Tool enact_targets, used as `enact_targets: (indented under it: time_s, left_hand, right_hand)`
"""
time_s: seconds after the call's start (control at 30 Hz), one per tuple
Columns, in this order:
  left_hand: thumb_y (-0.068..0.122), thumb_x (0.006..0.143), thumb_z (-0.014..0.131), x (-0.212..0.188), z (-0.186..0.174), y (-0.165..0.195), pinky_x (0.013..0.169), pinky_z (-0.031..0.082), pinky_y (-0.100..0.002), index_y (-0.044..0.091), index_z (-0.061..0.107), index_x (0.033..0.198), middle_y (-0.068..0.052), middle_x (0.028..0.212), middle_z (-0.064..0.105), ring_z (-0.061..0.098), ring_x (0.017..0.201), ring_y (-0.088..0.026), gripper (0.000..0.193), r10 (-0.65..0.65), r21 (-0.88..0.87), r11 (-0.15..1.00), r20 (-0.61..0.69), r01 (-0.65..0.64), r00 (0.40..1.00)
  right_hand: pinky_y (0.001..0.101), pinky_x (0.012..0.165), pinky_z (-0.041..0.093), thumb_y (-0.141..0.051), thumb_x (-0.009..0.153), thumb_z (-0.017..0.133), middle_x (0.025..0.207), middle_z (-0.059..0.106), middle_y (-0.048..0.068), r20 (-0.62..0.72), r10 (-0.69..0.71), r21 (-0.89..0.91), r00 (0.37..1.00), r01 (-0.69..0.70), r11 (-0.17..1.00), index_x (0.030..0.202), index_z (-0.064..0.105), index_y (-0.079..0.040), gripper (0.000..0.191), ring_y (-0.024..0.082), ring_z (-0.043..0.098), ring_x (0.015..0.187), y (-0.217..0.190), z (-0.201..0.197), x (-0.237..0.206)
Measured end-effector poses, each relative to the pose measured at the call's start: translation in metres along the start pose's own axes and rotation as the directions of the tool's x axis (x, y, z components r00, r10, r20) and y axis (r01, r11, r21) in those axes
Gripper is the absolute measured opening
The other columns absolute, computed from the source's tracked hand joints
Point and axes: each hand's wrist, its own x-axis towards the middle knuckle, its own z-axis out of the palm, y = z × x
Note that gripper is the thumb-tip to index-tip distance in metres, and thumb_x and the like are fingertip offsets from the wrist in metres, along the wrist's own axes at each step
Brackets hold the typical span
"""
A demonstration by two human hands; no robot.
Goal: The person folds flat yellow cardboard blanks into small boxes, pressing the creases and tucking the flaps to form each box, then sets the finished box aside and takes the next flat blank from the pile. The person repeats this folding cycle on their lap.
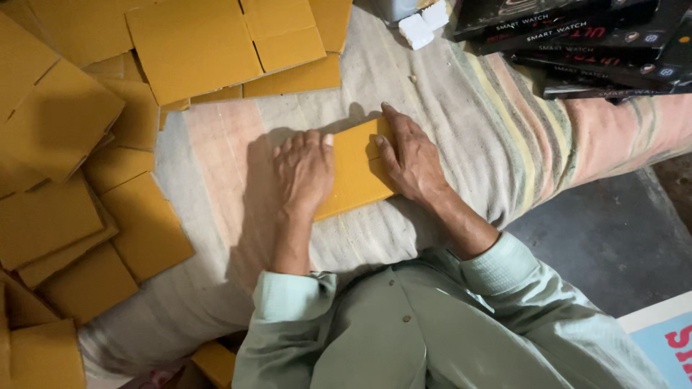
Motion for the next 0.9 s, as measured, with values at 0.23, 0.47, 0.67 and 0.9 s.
enact_targets:
  time_s: [0.23,0.47,0.67,0.9]
  left_hand:
    - [0.036,0.106,0.038,-0.001,-0.006,0.004,0.099,0.04,-0.061,0.005,0.069,0.112,-0.02,0.116,0.068,0.061,0.111,-0.04,0.044,-0.053,0.025,0.998,-0.023,0.053,0.998]
    - [0.035,0.104,0.042,0.011,0.012,0.071,0.101,0.034,-0.064,0.003,0.065,0.114,-0.019,0.112,0.068,0.062,0.107,-0.035,0.041,0.152,-0.003,0.988,-0.046,-0.153,0.987]
    - [0.034,0.107,0.044,0.007,0.017,0.058,0.096,0.041,-0.054,0.006,0.061,0.108,-0.016,0.108,0.066,0.061,0.105,-0.033,0.033,0.18,-0.118,0.977,-0.001,-0.178,0.984]
    - [0.038,0.107,0.043,-0.017,-0.004,0.017,0.094,0.042,-0.055,0.007,0.064,0.106,-0.017,0.108,0.067,0.06,0.103,-0.035,0.037,0.048,0.026,0.999,-0.076,-0.046,0.996]
  right_hand:
    - [0.0491,0.109,0.043,-0.013,0.104,0.049,0.14,0.058,0.027,-0.007,0.007,-0.012,1.0,-0.007,1.0,0.152,0.04,0.001,0.052,0.044,0.054,0.13,0.009,0.001,-0.003]
    - [0.0481,0.109,0.045,-0.016,0.107,0.044,0.141,0.057,0.028,-0.012,0.024,0.024,1.0,-0.024,0.999,0.15,0.042,0.003,0.047,0.044,0.056,0.13,0.004,0.008,-0.006]
    - [0.048,0.108,0.046,-0.017,0.108,0.042,0.14,0.059,0.026,-0.005,0.076,-0.001,0.997,-0.076,0.997,0.149,0.044,0.001,0.044,0.043,0.058,0.128,-0.001,0.01,-0.007]
    - [0.0499,0.106,0.046,-0.014,0.105,0.046,0.139,0.058,0.028,0.004,0.023,-0.05,1.0,-0.023,0.998,0.15,0.041,0.002,0.049,0.046,0.057,0.126,-0.005,0.002,-0.009]
